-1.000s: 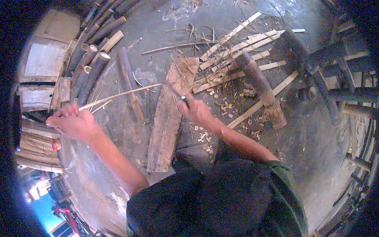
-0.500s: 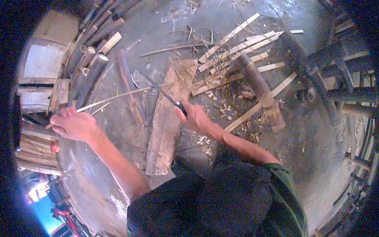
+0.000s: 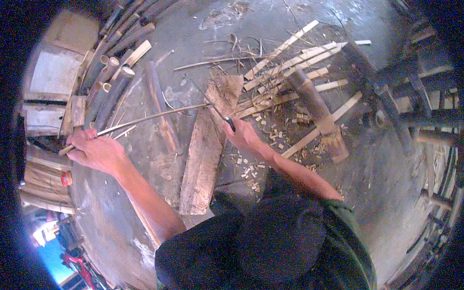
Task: The person sits on the floor and uses a knife to sharpen thin bamboo sticks. They repeatedly hold each stick against a wooden block and shave the tip to a point, then place the finished sticks aside.
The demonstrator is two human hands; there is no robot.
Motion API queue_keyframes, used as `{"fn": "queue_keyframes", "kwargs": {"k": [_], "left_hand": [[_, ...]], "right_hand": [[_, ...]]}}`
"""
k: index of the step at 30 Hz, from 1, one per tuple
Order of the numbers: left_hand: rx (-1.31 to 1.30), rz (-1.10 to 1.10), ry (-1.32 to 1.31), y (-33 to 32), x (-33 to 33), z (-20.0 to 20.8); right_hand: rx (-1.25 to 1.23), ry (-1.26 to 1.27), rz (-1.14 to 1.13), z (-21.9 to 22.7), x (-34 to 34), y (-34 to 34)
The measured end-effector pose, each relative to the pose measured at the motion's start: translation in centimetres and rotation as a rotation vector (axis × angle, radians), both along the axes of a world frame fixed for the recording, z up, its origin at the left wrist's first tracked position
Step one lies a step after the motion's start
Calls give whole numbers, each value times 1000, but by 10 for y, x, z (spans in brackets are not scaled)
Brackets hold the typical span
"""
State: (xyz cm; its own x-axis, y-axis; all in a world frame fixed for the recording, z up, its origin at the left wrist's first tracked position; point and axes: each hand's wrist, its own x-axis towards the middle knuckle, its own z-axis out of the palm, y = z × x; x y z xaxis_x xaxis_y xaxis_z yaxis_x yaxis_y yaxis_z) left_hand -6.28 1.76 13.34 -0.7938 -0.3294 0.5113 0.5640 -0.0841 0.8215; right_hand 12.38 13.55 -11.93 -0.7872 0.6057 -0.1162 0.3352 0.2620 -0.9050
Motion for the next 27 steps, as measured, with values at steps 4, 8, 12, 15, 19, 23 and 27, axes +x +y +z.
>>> {"fn": "queue_keyframes", "kwargs": {"k": [4, 8, 12, 15, 19, 23, 27], "left_hand": [[-2, -1, -1, -8, 7, -1], [8, -64, 60, -2, 0, -1], [-88, -93, 22, -11, -9, -23], [-224, -240, -114, 7, 2, -87], [-8, -625, -552, 0, -1, -173], [-56, -620, -596, -34, 4, -177], [-99, -735, -798, -68, 22, -163]], "right_hand": [[-18, -72, 55, 24, 6, -13], [-13, -105, -18, 3, 3, 9], [17, -157, 12, 10, 12, -4], [-61, -140, -22, -8, 11, 11], [-97, -71, 66, 28, 15, 3], [162, 90, 61, 40, 35, 24], [386, 35, 138, 55, 30, 39]]}}
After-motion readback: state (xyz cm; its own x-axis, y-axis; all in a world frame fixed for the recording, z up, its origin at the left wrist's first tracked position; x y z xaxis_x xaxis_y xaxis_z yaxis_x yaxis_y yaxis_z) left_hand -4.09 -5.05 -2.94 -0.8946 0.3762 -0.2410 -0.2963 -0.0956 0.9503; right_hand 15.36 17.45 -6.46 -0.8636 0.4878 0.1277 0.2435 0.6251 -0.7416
